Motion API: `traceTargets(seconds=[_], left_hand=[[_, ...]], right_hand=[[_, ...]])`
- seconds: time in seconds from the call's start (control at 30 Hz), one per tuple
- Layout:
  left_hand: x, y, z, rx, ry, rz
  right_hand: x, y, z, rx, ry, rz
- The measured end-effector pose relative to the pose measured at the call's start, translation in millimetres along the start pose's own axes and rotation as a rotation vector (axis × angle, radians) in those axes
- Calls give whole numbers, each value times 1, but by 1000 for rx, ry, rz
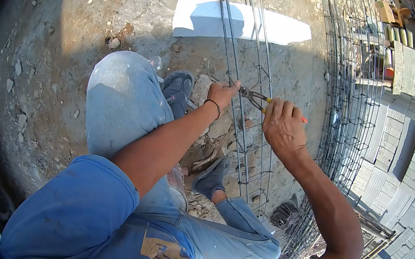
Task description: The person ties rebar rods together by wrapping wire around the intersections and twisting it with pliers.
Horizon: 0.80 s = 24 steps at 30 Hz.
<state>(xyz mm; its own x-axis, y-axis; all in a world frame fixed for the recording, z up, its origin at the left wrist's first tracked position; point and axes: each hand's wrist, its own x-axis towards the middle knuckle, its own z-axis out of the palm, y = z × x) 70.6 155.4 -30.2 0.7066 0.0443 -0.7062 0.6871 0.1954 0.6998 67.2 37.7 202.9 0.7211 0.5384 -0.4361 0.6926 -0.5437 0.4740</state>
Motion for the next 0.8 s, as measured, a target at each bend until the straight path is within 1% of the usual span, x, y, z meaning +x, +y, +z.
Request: traceTargets(seconds=[0.03, 0.07, 0.13, 0.17, 0.23, 0.27, 0.33, 0.43, 0.47, 0.53, 0.57, 0.63, 0.67, 0.7, 0.77, 0.8], left_hand=[[0, 1, 1, -13, 22, 4], [-1, 1, 2, -24, 41, 9], [4, -1, 4, -17, 38, -29], [5, -2, 5, -18, 41, -61], [4, -4, 3, -38, 22, -66], [5, -2, 3, -65, 9, -69], [-3, 5, 0, -86, -2, -78], [1, 3, 1, -125, 9, -79], [3, -1, 3, -131, 19, -59], [8, -3, 5, -126, 32, -55], [7, -7, 6, -126, 48, -52], [1, -1, 2, -127, 5, -73], [-2, 6, -1, -145, -25, -89], [-5, 11, -4, -135, -28, -96], [-11, 16, -8, -90, -60, -121], [-13, 18, -9, -75, -68, -128]], right_hand=[[-2, 1, 3, -65, 56, -75], [-3, -1, 7, -60, 51, -73], [4, -7, 7, 261, -204, 55], [9, -2, 4, 265, -204, 60], [26, 13, -25, 770, -675, 220], [27, 23, -15, 767, -669, 228], [18, 45, 21, 1930, -936, 663], [8, 43, 30, 2011, -957, 653], [6, 45, 32, 2011, -964, 659], [10, 47, 17, 1675, -977, 665], [12, 45, 17, 1688, -981, 675], [21, 39, 12, 1083, -912, 465], [22, 39, 2, 950, -942, 309], [18, 35, 6, 960, -947, 310], [7, 26, 14, 346, -258, 110], [8, 19, 7, 244, -218, 125]])
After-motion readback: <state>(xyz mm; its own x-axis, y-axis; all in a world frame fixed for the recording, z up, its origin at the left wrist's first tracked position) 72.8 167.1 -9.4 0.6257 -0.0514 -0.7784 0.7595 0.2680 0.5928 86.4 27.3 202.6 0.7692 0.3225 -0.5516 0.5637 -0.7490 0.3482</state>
